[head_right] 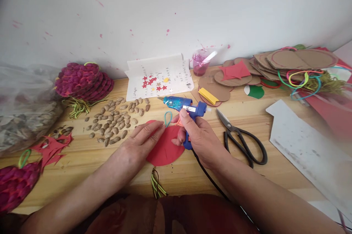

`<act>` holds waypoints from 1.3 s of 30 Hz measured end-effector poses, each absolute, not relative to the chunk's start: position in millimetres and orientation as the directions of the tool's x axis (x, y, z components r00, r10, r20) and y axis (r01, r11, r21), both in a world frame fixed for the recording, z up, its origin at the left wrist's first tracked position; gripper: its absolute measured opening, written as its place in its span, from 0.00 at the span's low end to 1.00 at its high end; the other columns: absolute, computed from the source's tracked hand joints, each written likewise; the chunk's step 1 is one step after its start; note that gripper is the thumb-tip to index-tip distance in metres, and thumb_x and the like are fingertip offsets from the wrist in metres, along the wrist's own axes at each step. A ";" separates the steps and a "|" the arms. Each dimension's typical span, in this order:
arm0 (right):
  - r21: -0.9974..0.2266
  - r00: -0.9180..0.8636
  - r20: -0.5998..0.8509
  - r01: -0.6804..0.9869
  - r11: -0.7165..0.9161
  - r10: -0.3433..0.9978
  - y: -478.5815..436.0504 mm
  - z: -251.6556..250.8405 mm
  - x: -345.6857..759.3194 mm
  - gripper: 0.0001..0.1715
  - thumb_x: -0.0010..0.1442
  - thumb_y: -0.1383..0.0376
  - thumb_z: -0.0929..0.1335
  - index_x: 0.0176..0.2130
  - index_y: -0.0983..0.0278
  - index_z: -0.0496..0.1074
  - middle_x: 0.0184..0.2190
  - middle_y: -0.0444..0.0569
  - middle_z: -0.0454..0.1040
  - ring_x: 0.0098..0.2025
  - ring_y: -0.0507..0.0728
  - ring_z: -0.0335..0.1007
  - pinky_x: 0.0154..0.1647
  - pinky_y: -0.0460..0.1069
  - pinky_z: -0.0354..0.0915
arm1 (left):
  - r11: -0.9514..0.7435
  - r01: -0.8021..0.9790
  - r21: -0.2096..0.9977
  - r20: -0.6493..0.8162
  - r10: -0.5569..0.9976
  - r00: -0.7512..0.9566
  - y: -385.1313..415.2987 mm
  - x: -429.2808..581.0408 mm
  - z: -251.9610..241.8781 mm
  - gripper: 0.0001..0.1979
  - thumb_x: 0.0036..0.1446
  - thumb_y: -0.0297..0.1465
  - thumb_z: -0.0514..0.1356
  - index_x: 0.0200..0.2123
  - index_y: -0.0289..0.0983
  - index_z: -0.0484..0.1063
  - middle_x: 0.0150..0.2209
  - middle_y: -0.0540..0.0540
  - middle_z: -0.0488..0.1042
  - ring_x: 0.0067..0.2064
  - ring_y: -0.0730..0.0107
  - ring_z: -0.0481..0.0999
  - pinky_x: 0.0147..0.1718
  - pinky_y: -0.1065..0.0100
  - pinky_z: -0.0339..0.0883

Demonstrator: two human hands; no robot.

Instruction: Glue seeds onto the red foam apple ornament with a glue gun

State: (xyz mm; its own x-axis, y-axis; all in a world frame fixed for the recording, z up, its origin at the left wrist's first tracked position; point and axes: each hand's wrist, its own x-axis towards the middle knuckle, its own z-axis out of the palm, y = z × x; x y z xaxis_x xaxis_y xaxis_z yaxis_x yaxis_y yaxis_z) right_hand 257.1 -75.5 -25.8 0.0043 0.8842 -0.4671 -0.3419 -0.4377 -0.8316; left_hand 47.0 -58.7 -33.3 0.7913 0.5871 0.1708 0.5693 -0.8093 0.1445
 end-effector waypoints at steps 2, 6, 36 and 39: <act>-0.831 0.005 -0.465 -0.348 -0.434 0.885 -75.3 -26.5 257.3 0.27 0.58 0.40 0.69 0.39 0.60 0.77 0.17 0.38 0.65 0.22 0.50 0.64 0.34 0.50 0.73 | -0.820 0.566 0.080 0.180 0.571 0.801 -59.9 48.6 -35.4 0.22 0.65 0.21 0.50 0.62 0.30 0.61 0.60 0.35 0.68 0.62 0.54 0.66 0.60 0.56 0.66; -0.820 0.027 -0.485 -0.362 -0.444 0.874 -75.4 -23.9 256.5 0.26 0.58 0.42 0.69 0.39 0.61 0.77 0.17 0.38 0.65 0.22 0.51 0.64 0.34 0.51 0.72 | -0.840 0.543 0.024 0.165 0.539 0.826 -60.2 53.3 -36.4 0.21 0.63 0.20 0.50 0.59 0.24 0.64 0.57 0.32 0.71 0.60 0.54 0.67 0.61 0.57 0.64; -0.846 0.114 -0.487 -0.309 -0.435 0.866 -74.4 -18.5 253.0 0.23 0.55 0.43 0.72 0.34 0.59 0.78 0.16 0.40 0.65 0.21 0.52 0.64 0.31 0.50 0.75 | -0.795 0.607 -0.013 0.152 0.599 0.787 -65.2 60.5 -48.3 0.20 0.64 0.25 0.53 0.58 0.30 0.66 0.57 0.34 0.71 0.61 0.54 0.67 0.62 0.55 0.63; -0.870 0.112 -0.454 -0.269 -0.413 0.884 -73.6 -21.0 255.8 0.24 0.54 0.42 0.72 0.36 0.59 0.78 0.16 0.40 0.65 0.21 0.52 0.64 0.30 0.51 0.75 | -0.776 0.624 0.087 0.136 0.630 0.765 -64.1 62.1 -42.5 0.18 0.65 0.25 0.53 0.57 0.31 0.67 0.55 0.34 0.71 0.60 0.54 0.67 0.59 0.55 0.66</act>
State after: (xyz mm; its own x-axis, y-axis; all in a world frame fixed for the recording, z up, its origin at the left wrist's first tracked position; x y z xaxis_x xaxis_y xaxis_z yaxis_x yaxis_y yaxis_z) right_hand 255.8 -73.6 -21.0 0.1118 0.8837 -0.4544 -0.2688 -0.4134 -0.8700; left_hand 62.1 -64.1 -42.5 0.7646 0.6299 0.1364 0.6242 -0.7764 0.0866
